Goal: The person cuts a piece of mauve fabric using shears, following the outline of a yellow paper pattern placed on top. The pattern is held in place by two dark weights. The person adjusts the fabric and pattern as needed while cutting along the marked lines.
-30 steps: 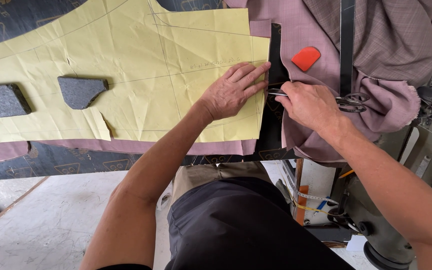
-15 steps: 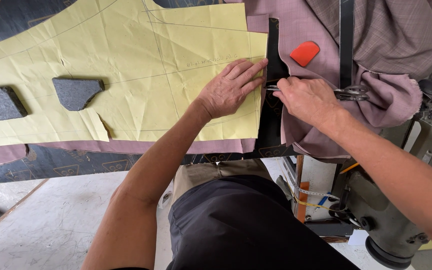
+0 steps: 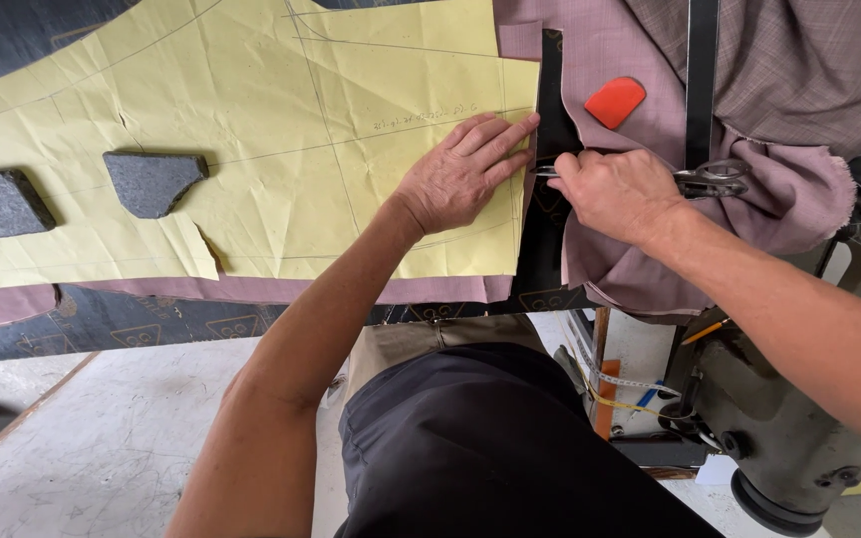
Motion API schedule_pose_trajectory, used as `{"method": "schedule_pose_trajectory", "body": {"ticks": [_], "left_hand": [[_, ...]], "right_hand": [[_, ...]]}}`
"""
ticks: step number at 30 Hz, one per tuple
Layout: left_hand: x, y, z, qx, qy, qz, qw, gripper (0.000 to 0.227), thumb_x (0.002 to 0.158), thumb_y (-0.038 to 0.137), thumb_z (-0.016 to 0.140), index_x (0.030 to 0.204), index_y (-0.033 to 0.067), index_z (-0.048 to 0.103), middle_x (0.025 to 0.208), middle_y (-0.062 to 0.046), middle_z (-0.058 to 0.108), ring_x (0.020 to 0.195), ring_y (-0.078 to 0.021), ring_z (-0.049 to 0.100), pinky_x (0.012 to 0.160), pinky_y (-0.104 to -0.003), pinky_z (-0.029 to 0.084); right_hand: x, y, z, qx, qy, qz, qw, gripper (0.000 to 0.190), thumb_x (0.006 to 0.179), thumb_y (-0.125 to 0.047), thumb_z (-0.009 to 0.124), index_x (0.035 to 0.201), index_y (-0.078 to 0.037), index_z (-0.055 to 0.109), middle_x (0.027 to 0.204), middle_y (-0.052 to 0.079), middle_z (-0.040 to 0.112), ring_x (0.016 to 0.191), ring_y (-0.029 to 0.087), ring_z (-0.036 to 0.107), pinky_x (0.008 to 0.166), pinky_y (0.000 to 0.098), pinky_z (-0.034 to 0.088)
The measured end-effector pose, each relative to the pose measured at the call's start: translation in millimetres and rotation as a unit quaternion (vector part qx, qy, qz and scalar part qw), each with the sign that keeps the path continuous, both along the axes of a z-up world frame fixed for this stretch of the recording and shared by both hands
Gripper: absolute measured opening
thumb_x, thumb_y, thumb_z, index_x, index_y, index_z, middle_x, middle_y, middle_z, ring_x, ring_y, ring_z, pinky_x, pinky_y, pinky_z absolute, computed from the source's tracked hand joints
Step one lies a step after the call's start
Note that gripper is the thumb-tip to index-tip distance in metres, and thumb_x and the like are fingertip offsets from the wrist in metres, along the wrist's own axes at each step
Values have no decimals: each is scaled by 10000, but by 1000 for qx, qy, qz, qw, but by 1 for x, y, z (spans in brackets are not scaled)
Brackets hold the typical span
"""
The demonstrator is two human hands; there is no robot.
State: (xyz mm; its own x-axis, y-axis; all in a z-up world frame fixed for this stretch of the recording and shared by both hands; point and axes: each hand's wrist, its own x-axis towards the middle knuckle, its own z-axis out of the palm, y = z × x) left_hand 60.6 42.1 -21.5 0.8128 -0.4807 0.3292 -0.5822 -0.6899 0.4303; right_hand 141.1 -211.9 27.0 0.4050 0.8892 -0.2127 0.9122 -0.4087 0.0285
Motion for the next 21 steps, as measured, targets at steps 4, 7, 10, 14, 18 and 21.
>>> {"method": "schedule_pose_trajectory", "body": {"ticks": [4, 7, 10, 14, 18, 21], "left_hand": [[-1, 0, 1, 8, -3, -3, 1000, 397, 1009, 109, 430, 1383, 97, 561, 1556, -163, 434, 1330, -325, 489, 1172, -480, 378], [2, 0, -2, 8, -12, 0, 1000, 403, 1020, 122, 413, 1393, 102, 563, 1571, -157, 421, 1338, -321, 483, 1173, -479, 374], [0, 0, -5, 14, -5, -4, 1000, 413, 1030, 136, 391, 1411, 107, 549, 1581, -153, 410, 1344, -314, 473, 1182, -474, 359], [0, -1, -4, 17, -8, -1, 1000, 432, 1025, 130, 394, 1433, 111, 534, 1592, -155, 396, 1351, -311, 476, 1183, -467, 360], [0, 7, 15, -2, 49, -32, 998, 441, 1080, 41, 441, 1515, -24, 413, 1639, -255, 258, 1464, -406, 482, 1220, -513, 429], [-3, 0, -9, 21, 28, 15, 999, 619, 1002, 260, 640, 1548, 69, 420, 1660, -183, 278, 1410, -320, 456, 1230, -450, 353]], "right_hand": [[-3, -3, -7, 11, 29, -16, 999, 240, 1046, -379, 495, 954, -160, 534, 720, 54, 636, 568, 279, 705, 554, 445, 559], [-1, -3, -9, 15, 44, -32, 998, 276, 1039, -397, 468, 949, -145, 537, 714, 68, 656, 570, 298, 713, 568, 464, 562], [1, -4, -5, 23, 59, -37, 997, 301, 1017, -427, 465, 951, -145, 545, 707, 74, 674, 579, 304, 720, 583, 469, 571], [14, -25, 17, -2, 12, -48, 999, 286, 1022, -455, 497, 940, -187, 553, 708, 19, 697, 639, 245, 747, 617, 398, 588], [13, -48, 12, -40, 30, -170, 984, 368, 1155, -454, 539, 991, -130, 597, 885, 26, 726, 616, 360, 691, 492, 519, 545], [-2, -53, -23, 45, -57, -174, 982, 208, 1087, -401, 524, 1120, -215, 611, 896, 3, 611, 724, 248, 699, 611, 372, 551]]}}
